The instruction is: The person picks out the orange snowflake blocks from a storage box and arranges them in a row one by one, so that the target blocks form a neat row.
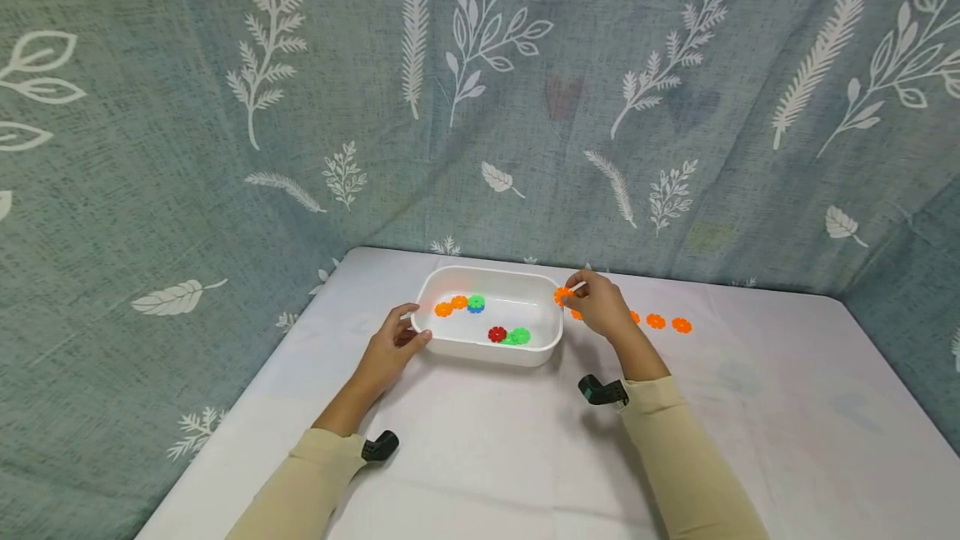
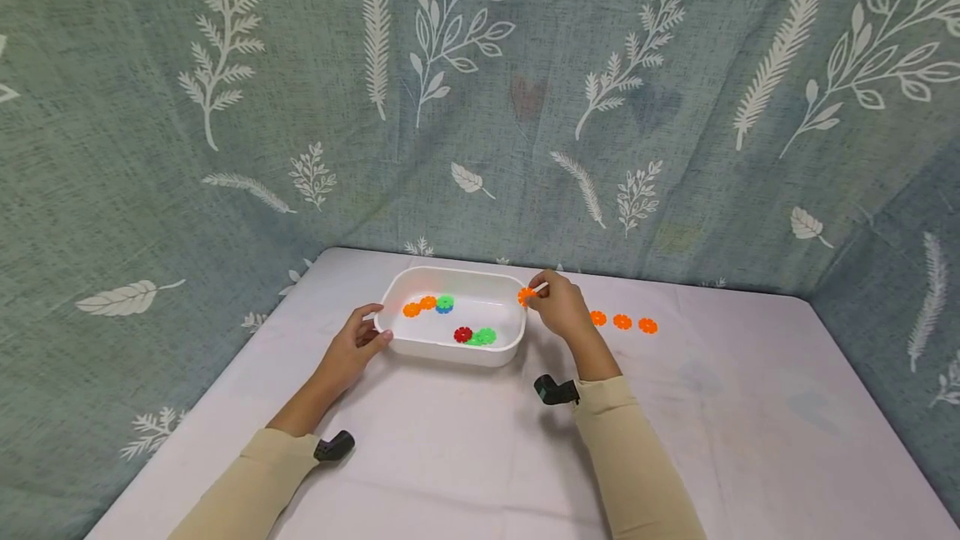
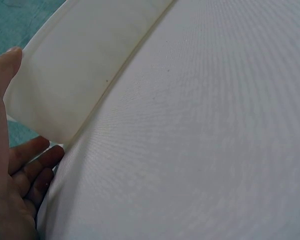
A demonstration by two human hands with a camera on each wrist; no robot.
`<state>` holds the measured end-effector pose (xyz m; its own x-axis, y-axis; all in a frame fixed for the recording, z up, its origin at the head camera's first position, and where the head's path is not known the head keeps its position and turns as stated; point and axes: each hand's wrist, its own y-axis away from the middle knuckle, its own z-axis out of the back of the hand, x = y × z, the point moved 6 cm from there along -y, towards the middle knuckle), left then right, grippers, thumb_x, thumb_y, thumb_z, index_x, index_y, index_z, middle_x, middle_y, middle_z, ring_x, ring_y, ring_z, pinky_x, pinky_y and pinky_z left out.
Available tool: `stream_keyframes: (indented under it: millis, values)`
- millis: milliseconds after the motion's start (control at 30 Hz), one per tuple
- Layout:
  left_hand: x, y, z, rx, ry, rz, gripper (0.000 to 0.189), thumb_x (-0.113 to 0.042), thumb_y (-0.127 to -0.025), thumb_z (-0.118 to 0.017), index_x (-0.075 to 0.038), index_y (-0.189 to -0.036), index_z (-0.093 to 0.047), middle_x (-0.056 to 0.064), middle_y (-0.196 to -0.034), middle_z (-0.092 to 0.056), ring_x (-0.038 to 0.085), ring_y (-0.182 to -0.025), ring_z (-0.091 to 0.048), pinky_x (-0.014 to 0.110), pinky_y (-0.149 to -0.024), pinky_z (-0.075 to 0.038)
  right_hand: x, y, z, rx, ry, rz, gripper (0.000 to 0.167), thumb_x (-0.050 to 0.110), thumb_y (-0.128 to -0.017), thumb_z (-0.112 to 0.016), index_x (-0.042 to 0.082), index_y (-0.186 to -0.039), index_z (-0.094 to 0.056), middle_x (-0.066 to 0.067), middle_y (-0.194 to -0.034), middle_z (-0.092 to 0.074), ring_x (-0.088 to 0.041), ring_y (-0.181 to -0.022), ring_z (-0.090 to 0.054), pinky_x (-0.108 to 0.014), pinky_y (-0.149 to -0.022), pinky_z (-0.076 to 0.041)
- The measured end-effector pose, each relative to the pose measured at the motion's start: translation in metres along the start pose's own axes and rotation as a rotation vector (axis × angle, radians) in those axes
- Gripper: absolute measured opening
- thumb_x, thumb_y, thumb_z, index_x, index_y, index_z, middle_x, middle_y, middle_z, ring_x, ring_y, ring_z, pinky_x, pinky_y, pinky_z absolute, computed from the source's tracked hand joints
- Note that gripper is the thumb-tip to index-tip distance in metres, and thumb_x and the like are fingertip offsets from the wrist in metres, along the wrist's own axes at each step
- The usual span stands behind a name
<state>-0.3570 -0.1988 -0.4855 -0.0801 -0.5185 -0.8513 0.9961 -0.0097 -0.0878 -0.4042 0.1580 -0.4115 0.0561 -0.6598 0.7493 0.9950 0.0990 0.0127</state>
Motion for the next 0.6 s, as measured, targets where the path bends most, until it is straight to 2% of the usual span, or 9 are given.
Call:
stream_keyframes:
  millis: [233,600]
  values:
    - [-0.002,0.001,0.001,0.000,0.002,0.008,0.061,-0.040,-0.093,-0.065,-0.028,-0.144,-0.035,0.012,-0.139,-0.053,0.028,-0.115,-0.053,0.050,-0.097,-0.043,-0.016,0.004,0.013,-0.020,-0.003,0.002,0.027,0.019,-0.093,-0.068,0.009,-0.115,-0.058,-0.011,-0.103,-0.062,-0.027,-0.087,-0.059,-0.038,-0.072,-0.048]
    - [0.001,0.001,0.001,-0.005,0.008,-0.009,0.061,-0.041,-0.092,-0.066,-0.028,-0.144,-0.036,0.012,-0.137,-0.054,0.028,-0.113,-0.054,0.050,-0.097,-0.043,-0.054,0.012,0.034,-0.026,-0.050,-0.074,0.030,0.020,-0.094,-0.066,0.007,-0.119,-0.055,-0.014,-0.108,-0.059,-0.028,-0.088,-0.057,-0.037,-0.072,-0.047]
